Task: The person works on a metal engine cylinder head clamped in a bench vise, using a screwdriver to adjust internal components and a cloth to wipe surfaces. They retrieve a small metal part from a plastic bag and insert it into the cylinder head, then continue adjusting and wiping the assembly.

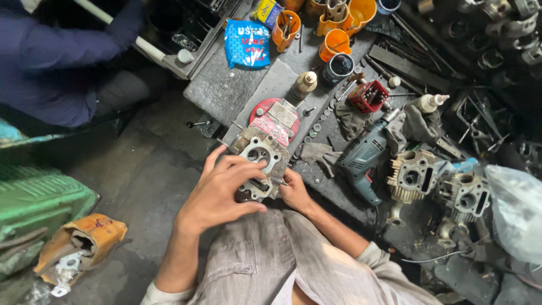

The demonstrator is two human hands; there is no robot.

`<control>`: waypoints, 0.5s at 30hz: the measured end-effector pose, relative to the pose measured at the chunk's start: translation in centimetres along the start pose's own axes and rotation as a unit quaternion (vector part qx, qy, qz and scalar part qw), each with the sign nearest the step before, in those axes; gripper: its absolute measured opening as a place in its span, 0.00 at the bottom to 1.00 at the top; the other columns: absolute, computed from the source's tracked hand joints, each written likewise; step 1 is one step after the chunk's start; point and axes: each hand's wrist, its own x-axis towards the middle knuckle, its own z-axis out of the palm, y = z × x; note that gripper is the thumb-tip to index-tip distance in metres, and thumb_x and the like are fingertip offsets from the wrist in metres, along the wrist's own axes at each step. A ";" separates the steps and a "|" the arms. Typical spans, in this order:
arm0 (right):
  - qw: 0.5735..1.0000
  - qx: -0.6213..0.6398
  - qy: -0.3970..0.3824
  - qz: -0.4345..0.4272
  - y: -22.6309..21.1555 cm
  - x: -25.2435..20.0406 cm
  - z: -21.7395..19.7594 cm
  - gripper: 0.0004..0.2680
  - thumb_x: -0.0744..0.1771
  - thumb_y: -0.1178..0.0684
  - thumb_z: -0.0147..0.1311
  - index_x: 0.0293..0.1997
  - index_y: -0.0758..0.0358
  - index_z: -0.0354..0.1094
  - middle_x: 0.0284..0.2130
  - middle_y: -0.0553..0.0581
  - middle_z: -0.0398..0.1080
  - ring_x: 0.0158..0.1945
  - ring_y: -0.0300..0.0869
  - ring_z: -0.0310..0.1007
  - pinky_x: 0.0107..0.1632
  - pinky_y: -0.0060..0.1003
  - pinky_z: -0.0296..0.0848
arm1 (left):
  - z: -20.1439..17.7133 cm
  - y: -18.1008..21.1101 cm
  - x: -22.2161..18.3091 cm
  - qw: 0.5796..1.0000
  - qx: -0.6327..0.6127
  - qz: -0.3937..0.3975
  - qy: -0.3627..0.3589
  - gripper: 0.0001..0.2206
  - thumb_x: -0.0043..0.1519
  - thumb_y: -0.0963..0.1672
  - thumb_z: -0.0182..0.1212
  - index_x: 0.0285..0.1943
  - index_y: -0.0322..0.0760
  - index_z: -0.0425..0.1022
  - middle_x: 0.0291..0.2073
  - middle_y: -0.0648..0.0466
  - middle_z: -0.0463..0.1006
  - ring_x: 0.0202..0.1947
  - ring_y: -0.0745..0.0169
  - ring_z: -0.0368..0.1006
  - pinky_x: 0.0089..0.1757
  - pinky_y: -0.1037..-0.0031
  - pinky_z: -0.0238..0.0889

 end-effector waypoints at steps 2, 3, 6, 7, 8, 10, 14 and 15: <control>0.993 -0.112 0.008 -0.028 -1.5 0.6 -1.3 0.12 0.68 0.61 0.52 0.58 0.71 0.69 0.50 0.60 0.75 0.54 0.41 0.73 0.58 0.37 0.72 | 2.8 -4.5 -3.3 0.973 -0.155 0.005 0.170 0.21 0.56 0.48 0.72 0.53 0.38 0.70 0.53 0.46 0.74 0.59 0.54 0.67 0.63 0.57 0.56; 0.979 -0.192 0.034 -0.052 -2.4 0.3 -1.5 0.12 0.68 0.60 0.55 0.58 0.69 0.70 0.51 0.61 0.75 0.55 0.42 0.73 0.60 0.38 0.71 | 4.7 -7.0 -5.4 0.918 -0.239 -0.114 0.296 0.15 0.65 0.50 0.63 0.53 0.39 0.70 0.52 0.48 0.76 0.55 0.59 0.70 0.61 0.63 0.61; 0.975 -0.151 0.121 -0.112 -5.6 -0.8 -1.9 0.14 0.71 0.52 0.56 0.62 0.65 0.64 0.56 0.66 0.66 0.61 0.47 0.66 0.67 0.43 0.63 | 10.3 -15.3 -12.7 0.706 -0.318 -0.444 0.450 0.16 0.72 0.55 0.43 0.56 0.46 0.68 0.44 0.47 0.78 0.42 0.61 0.71 0.49 0.69 0.64; 0.975 -0.091 0.148 -0.138 -6.9 -0.1 -2.0 0.15 0.72 0.49 0.56 0.64 0.63 0.60 0.59 0.68 0.61 0.63 0.49 0.62 0.69 0.44 0.60 | 11.8 -18.2 -14.4 0.683 -0.289 -0.581 0.335 0.19 0.71 0.57 0.38 0.57 0.50 0.68 0.40 0.45 0.78 0.38 0.60 0.70 0.44 0.69 0.64; 0.977 -0.104 0.086 -0.164 -8.2 0.7 -2.1 0.22 0.70 0.45 0.57 0.69 0.61 0.53 0.65 0.69 0.55 0.70 0.52 0.54 0.73 0.47 0.53 | 13.4 -20.6 -16.0 0.646 -0.267 -0.694 0.173 0.22 0.70 0.58 0.32 0.59 0.53 0.67 0.37 0.43 0.78 0.33 0.58 0.69 0.39 0.70 0.64; 0.972 -0.127 -0.030 -0.198 -10.3 0.6 -1.4 0.36 0.67 0.36 0.59 0.79 0.55 0.37 0.79 0.70 0.42 0.83 0.56 0.39 0.81 0.52 0.41 | 16.3 -22.7 -20.1 0.630 -0.330 -0.703 -0.004 0.28 0.67 0.62 0.21 0.62 0.60 0.66 0.30 0.38 0.79 0.24 0.56 0.68 0.29 0.70 0.63; 0.904 -0.297 -0.037 -0.306 -12.7 1.2 1.3 0.50 0.56 0.31 0.70 0.79 0.48 0.27 0.76 0.74 0.39 0.81 0.62 0.38 0.79 0.59 0.42 | 17.9 -22.7 -22.5 0.627 -0.476 -0.616 -0.017 0.33 0.69 0.60 0.35 0.63 0.34 0.75 0.39 0.45 0.87 0.30 0.67 0.75 0.29 0.77 0.61; 0.894 -0.322 -0.021 -0.313 -13.0 1.5 1.9 0.51 0.56 0.32 0.72 0.79 0.48 0.26 0.74 0.74 0.39 0.80 0.64 0.39 0.78 0.61 0.43 | 17.8 -22.5 -22.2 0.609 -0.511 -0.605 -0.048 0.35 0.69 0.61 0.33 0.62 0.33 0.76 0.41 0.47 0.88 0.30 0.69 0.74 0.28 0.78 0.61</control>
